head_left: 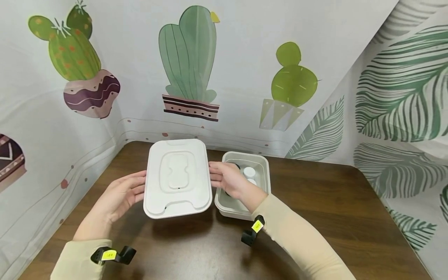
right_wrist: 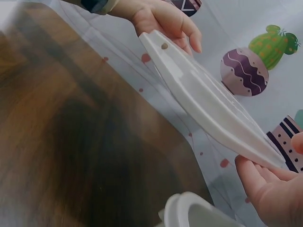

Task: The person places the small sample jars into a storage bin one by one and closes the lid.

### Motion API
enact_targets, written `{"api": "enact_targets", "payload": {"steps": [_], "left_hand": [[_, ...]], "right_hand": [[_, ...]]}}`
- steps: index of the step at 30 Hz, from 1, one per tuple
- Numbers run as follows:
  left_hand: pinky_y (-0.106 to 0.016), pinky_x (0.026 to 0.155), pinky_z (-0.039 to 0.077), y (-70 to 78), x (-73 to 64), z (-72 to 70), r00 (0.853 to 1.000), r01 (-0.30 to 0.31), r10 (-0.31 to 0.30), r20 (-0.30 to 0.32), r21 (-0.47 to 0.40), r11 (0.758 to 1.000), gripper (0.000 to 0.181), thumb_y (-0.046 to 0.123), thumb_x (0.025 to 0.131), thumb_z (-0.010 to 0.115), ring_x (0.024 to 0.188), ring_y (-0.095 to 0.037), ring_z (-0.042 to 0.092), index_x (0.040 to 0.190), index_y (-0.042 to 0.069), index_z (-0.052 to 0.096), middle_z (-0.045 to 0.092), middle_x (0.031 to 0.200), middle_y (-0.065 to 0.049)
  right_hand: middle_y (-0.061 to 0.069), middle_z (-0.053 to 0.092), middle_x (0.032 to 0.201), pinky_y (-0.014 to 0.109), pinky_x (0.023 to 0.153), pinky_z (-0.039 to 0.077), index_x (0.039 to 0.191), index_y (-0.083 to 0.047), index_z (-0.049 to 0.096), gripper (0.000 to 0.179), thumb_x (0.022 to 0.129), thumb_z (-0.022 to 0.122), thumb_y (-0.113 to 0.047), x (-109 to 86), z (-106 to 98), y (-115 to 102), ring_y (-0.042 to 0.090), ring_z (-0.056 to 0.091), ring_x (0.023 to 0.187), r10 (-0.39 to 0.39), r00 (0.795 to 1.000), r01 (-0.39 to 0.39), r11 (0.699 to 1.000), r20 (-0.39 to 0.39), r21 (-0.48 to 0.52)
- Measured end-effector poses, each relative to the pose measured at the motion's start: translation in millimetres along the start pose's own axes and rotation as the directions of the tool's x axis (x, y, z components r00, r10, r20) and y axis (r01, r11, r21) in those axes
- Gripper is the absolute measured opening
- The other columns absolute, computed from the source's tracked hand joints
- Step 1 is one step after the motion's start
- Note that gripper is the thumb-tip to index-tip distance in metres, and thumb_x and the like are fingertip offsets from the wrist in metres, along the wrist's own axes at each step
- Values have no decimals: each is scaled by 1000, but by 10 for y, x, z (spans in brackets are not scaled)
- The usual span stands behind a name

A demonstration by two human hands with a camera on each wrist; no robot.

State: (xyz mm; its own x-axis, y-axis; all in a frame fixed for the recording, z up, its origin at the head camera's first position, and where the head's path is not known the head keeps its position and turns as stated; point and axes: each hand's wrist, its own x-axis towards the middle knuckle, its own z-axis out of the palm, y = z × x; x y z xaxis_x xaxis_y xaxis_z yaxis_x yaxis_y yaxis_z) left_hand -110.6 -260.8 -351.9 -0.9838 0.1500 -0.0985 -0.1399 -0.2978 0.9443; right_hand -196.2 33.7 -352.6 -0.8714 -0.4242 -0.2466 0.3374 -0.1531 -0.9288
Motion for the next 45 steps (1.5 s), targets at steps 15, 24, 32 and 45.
{"api": "enact_targets", "payload": {"steps": [15, 24, 32, 45], "left_hand": [[-26, 85, 54, -52, 118, 154, 999, 48, -48, 6, 88, 995, 61, 14, 99, 44, 100, -8, 64, 143, -15, 13, 64, 106, 7], [-26, 89, 52, -49, 204, 277, 996, 90, -90, -3, 107, 990, 57, 21, 102, 35, 103, -6, 62, 145, -11, 15, 50, 133, -13], [-24, 91, 50, -47, 291, 365, 988, 114, -123, 96, 98, 989, 69, 43, 103, 20, 107, -5, 58, 147, -9, 5, 12, 154, -28], [-24, 94, 48, -69, 412, 522, 978, 135, -147, 147, 87, 987, 80, 55, 99, 22, 122, -18, 49, 148, -6, 4, 12, 155, -26]], "right_hand": [[26, 47, 138, 40, 95, 49, 137, 7, 40, 47, 97, 46, -17, -81, -247, -55, 30, 57, 117, 9, 1000, -9, 1000, 7, -27], [26, 47, 138, 38, 94, 50, 136, 7, 42, 46, 97, 45, -18, -122, -387, -79, 22, 61, 108, 7, 1000, -7, 999, -7, -33], [25, 44, 141, 38, 95, 49, 139, 5, 38, 48, 98, 43, -18, -162, -510, -102, 33, 51, 124, 25, 999, -25, 999, -23, -21], [24, 39, 145, 37, 96, 49, 142, 4, 33, 49, 100, 32, -21, -271, -730, -151, 33, 45, 129, 38, 999, -38, 999, -11, -32]]}}
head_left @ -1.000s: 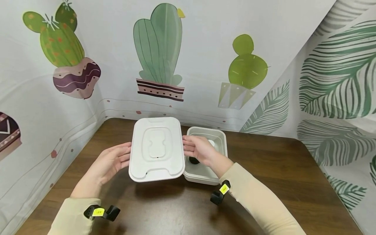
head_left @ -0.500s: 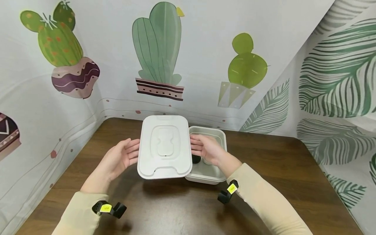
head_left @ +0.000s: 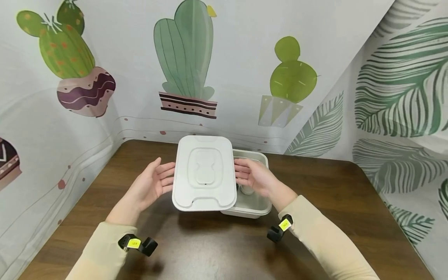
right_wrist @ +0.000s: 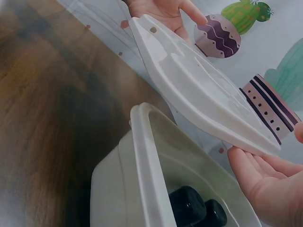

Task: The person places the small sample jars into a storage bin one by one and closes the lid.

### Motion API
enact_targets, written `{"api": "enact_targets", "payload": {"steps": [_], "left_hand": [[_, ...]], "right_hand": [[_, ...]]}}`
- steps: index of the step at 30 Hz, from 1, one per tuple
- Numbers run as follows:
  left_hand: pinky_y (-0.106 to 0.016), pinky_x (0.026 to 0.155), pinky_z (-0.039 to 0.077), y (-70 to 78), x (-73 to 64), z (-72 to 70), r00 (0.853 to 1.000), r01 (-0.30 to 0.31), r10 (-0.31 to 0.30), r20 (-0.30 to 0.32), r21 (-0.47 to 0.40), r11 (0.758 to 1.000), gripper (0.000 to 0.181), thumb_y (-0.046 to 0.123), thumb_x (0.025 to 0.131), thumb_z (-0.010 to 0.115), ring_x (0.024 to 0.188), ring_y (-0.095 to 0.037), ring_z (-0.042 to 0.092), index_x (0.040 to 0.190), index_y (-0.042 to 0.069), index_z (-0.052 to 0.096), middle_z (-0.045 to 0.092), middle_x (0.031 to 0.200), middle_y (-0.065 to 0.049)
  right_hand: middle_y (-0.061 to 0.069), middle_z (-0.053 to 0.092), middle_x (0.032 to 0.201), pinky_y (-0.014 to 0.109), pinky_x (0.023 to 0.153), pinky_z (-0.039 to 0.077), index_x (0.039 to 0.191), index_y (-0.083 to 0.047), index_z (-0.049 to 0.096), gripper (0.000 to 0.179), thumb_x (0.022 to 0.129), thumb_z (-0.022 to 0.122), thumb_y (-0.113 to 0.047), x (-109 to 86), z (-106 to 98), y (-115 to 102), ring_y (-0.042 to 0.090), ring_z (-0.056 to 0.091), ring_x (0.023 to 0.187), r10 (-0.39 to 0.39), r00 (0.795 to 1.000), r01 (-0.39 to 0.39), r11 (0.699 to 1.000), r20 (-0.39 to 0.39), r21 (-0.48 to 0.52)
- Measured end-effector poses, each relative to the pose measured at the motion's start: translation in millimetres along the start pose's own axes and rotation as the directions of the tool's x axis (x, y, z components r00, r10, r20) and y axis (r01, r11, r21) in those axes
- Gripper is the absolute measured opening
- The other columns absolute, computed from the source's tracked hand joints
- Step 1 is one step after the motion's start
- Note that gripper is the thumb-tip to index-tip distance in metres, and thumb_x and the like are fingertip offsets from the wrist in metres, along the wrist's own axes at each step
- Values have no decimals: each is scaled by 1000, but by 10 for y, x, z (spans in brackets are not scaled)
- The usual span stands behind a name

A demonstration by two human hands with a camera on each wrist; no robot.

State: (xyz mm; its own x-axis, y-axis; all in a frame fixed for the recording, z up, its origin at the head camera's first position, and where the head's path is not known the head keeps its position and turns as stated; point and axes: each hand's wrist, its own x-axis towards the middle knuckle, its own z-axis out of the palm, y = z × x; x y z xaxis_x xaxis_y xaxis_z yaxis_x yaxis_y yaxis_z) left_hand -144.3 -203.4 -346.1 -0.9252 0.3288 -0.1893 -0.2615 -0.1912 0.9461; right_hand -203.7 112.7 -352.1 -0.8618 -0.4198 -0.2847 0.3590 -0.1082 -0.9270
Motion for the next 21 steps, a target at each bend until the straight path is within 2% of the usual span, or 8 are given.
{"api": "enact_targets", "payload": {"steps": [11, 21], "left_hand": [[-28, 93, 50, -15, 140, 140, 1000, 19, -19, 0, 10, 1000, 75, 53, 100, 25, 115, -20, 55, 151, 2, 5, 19, 153, -27], [-31, 93, 50, -43, 250, 241, 1000, 26, -26, 1, 24, 999, 75, 54, 99, 27, 115, -21, 57, 151, 3, 9, 24, 152, -25]], "right_hand": [[25, 37, 145, 33, 92, 52, 144, 2, 32, 51, 100, 35, -25, -94, -169, -16, 23, 56, 115, 16, 999, -15, 1000, -45, 17], [24, 34, 148, 34, 95, 50, 144, 4, 29, 52, 101, 33, -24, -182, -303, -36, 26, 52, 122, 11, 999, -10, 1000, -41, 5]]}}
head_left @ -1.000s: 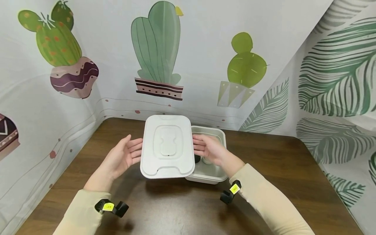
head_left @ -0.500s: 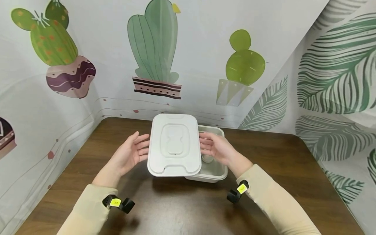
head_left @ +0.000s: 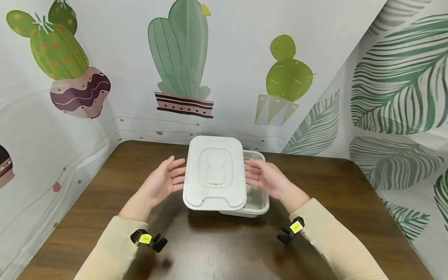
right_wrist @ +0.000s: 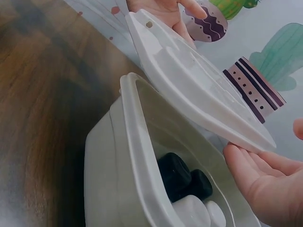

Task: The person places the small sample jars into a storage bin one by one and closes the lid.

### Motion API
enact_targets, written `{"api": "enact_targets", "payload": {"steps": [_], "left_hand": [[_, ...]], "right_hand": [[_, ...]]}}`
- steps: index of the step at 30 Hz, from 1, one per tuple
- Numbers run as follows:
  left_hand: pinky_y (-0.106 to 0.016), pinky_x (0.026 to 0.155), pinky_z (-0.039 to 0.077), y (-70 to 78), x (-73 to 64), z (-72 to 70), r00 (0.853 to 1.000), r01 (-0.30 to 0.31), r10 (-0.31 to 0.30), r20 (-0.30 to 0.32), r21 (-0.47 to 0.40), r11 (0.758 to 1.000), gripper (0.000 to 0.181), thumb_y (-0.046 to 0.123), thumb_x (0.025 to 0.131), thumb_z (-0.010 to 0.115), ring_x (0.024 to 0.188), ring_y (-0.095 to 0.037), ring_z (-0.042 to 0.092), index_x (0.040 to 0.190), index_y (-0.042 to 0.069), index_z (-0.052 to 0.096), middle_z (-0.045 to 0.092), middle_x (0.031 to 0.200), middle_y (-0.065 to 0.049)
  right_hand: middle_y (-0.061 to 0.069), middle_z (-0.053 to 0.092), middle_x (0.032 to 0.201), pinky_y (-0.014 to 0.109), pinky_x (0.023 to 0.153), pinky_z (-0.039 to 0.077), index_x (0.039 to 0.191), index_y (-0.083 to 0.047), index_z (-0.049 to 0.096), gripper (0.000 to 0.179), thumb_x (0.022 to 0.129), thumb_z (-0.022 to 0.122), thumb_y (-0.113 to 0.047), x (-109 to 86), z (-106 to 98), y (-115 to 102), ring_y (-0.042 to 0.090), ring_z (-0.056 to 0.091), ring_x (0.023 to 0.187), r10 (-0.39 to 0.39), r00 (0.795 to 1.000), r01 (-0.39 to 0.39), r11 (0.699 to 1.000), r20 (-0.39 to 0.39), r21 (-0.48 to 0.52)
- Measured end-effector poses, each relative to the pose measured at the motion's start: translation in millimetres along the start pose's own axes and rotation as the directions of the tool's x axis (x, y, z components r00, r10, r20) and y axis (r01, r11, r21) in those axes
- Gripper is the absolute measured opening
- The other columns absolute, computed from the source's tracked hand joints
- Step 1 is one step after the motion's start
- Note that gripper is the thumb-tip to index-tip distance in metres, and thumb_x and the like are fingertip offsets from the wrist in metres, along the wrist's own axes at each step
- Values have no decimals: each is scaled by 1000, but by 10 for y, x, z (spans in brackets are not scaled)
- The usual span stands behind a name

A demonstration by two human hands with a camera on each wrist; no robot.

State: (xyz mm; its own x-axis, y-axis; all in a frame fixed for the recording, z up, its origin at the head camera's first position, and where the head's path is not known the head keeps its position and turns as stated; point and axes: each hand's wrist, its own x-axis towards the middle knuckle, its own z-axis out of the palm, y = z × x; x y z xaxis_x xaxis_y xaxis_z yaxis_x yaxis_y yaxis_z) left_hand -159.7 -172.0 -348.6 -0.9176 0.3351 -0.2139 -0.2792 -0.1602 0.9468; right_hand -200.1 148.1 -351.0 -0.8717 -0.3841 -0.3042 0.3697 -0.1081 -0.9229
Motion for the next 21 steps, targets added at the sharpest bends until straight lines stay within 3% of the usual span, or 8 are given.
{"api": "enact_targets", "payload": {"steps": [11, 21], "left_hand": [[-31, 93, 50, -5, 62, 106, 1000, -4, 4, 20, -3, 1000, 75, 56, 98, 25, 124, -31, 50, 151, 5, 8, 23, 152, -26], [-41, 104, 42, -40, 132, 215, 999, 4, -4, 40, 5, 1000, 73, 55, 99, 23, 135, -42, 35, 151, 6, 9, 21, 153, -23]], "right_hand": [[26, 31, 148, 34, 96, 49, 144, 5, 27, 52, 101, 31, -24, -66, -138, 15, 31, 46, 127, -15, 1000, 14, 999, -16, -40], [25, 31, 148, 29, 90, 52, 147, -1, 26, 54, 100, 35, -27, -158, -232, -14, 20, 57, 113, -6, 999, 5, 1000, -40, -29]]}}
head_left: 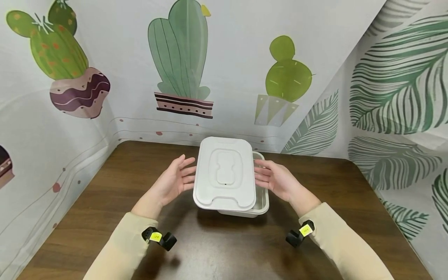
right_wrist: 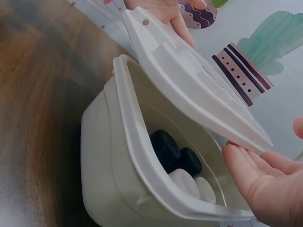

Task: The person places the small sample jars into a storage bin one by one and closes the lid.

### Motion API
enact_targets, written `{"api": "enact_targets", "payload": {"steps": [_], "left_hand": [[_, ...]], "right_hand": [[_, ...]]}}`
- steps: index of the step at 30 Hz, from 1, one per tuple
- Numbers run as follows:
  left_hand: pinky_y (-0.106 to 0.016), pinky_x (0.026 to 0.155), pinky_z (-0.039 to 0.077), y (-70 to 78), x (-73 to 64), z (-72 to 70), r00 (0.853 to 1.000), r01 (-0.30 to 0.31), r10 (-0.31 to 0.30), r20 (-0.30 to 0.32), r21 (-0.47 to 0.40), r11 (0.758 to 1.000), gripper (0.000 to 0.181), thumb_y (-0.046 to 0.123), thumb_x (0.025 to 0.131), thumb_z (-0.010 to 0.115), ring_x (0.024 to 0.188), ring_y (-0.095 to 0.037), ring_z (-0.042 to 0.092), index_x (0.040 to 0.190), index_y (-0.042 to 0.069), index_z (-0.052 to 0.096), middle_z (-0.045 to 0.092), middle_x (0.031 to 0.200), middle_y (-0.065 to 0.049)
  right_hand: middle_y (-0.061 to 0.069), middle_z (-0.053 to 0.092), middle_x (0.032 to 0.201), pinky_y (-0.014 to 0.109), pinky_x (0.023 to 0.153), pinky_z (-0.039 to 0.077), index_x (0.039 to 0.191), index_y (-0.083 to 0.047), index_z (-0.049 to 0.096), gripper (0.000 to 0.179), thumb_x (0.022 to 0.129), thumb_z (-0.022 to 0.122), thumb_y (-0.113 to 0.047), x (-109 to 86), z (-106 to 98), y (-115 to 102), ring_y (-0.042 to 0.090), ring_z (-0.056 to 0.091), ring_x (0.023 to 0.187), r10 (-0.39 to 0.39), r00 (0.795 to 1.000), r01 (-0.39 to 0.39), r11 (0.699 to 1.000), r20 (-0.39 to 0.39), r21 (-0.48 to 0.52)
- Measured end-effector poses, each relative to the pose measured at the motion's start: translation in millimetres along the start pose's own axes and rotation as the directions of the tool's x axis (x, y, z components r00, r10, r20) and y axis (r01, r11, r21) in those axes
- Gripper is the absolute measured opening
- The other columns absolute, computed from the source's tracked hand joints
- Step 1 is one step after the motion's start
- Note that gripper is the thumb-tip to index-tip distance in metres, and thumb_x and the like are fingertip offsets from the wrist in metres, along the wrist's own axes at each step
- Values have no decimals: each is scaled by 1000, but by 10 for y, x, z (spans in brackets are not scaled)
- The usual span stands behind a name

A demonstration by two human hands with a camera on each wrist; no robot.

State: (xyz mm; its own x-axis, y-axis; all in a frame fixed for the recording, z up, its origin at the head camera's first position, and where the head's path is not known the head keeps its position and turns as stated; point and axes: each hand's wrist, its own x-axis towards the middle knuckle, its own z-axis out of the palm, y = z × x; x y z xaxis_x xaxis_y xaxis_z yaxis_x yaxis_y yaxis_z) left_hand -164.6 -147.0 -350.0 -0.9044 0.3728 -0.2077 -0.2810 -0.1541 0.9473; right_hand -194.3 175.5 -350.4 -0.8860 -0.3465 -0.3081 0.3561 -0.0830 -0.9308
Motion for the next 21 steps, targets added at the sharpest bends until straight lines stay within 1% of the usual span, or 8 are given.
{"api": "enact_targets", "payload": {"steps": [7, 11, 18, 21], "left_hand": [[-47, 109, 34, -13, 34, 52, 1000, 2, -2, 14, 18, 1000, 71, 53, 99, 22, 136, -42, 33, 151, 5, 10, 21, 154, -23], [-50, 111, 31, -26, 64, 85, 1000, 6, -6, 13, 8, 1000, 69, 51, 100, 22, 136, -42, 32, 150, 5, 12, 21, 154, -23], [-50, 112, 29, -50, 125, 159, 1000, 18, -18, 18, 4, 1000, 69, 50, 100, 23, 137, -42, 31, 150, 5, 12, 20, 154, -23], [-50, 112, 29, -56, 142, 179, 1000, 20, -20, 15, 11, 1000, 68, 49, 101, 23, 137, -41, 31, 150, 4, 13, 21, 154, -23]], "right_hand": [[26, 29, 149, 28, 90, 52, 148, -2, 23, 55, 101, 33, -28, -48, -63, -1, 17, 58, 111, -16, 1000, 16, 1000, 4, -7], [26, 26, 150, 28, 91, 51, 149, -2, 21, 55, 102, 32, -28, -76, -103, 6, 17, 58, 112, -20, 1000, 21, 1000, 9, -11], [27, 27, 150, 29, 92, 51, 149, -2, 19, 55, 102, 32, -27, -114, -173, 10, 16, 58, 110, -19, 1000, 18, 1000, -9, -7], [27, 27, 150, 29, 93, 51, 150, -2, 18, 56, 102, 32, -27, -129, -192, 3, 17, 57, 112, -25, 1000, 24, 1000, -7, -17]]}}
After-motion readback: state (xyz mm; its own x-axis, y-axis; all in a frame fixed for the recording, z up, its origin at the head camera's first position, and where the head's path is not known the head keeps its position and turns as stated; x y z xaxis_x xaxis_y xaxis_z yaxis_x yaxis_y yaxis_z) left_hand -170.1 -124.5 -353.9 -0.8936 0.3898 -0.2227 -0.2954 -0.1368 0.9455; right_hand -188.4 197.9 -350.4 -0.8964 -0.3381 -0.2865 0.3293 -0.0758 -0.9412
